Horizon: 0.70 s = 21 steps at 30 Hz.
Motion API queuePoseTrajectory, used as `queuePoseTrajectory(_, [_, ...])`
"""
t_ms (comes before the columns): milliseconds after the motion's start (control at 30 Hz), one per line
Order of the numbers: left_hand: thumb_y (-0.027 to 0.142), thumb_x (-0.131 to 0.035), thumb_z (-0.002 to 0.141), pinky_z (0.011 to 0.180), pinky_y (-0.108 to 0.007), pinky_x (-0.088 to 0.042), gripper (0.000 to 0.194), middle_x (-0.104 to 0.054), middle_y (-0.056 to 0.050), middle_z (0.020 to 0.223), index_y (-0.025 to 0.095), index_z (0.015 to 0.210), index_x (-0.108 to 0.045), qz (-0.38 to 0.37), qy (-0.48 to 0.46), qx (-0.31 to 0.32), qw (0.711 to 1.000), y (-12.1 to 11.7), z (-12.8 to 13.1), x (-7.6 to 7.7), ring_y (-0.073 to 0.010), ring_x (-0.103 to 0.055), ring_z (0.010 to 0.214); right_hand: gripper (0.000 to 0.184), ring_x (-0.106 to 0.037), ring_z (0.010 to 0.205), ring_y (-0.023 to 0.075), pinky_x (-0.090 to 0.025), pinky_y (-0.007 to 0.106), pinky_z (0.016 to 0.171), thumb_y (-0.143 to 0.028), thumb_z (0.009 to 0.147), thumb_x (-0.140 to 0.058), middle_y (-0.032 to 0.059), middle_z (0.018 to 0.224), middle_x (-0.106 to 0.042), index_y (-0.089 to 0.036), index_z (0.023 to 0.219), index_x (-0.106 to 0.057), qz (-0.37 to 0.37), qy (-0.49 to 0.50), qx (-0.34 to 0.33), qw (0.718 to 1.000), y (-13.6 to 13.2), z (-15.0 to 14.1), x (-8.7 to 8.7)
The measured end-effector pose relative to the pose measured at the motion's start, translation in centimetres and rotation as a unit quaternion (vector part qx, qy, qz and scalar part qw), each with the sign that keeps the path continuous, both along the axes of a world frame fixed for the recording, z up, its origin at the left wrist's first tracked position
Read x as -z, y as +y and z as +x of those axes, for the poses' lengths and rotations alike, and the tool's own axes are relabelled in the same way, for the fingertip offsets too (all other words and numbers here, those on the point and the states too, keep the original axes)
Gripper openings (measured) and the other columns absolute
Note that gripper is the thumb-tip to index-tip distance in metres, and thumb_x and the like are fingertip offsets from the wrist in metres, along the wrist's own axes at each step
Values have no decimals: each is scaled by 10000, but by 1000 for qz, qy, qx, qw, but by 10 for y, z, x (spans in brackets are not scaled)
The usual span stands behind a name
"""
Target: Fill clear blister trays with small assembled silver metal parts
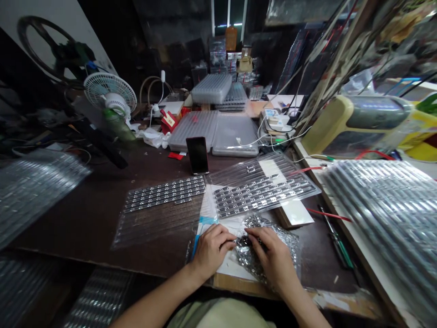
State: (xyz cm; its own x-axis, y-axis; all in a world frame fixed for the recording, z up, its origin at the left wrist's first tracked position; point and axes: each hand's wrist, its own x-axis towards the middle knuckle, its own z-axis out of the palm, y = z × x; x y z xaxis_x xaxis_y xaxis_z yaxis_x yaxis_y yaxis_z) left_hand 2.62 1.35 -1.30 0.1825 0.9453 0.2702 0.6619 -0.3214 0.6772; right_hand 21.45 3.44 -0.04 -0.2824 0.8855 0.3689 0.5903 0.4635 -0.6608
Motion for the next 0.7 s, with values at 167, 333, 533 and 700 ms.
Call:
queuePoseTrajectory(167, [129, -660, 784, 708, -276, -464, 123, -649, -25, 798, 206, 867, -707, -5, 2, 2, 1000, 2, -1, 0, -163, -589, 782, 161, -645, 744, 161, -503, 259, 677, -307, 881, -494, 25, 821, -683, -216, 872, -627, -68, 13, 15, 997, 1, -1, -1])
queuePoseTrajectory(333, [122, -652, 785, 706, -278, -475, 128, -660, -25, 787, 220, 837, -715, -16, -7, 7, 1000, 0, 1, -1, -163, -597, 768, 220, -662, 783, 167, -510, 262, 703, -312, 899, -442, 38, 873, -702, -219, 942, -637, -64, 25, 9, 998, 1, -6, 1])
queuePoseTrajectory(533, [161, -620, 812, 717, -275, -488, 127, -670, -34, 811, 232, 836, -723, -4, -63, -22, 998, 10, -14, -4, -162, -611, 788, 205, -632, 689, 159, -472, 267, 639, -352, 887, -504, 17, 769, -686, -229, 791, -637, -43, -11, 19, 999, -3, -24, 2])
queuePoseTrajectory(700, [233, -652, 791, 825, -366, -426, 72, -691, -32, 877, 243, 835, -709, 47, 46, -183, 981, 63, -68, -17, -209, -579, 871, 203, -603, 782, 163, -413, 294, 683, -327, 890, -519, 8, 844, -676, -288, 821, -707, -6, -61, -2, 998, -8, -46, 10])
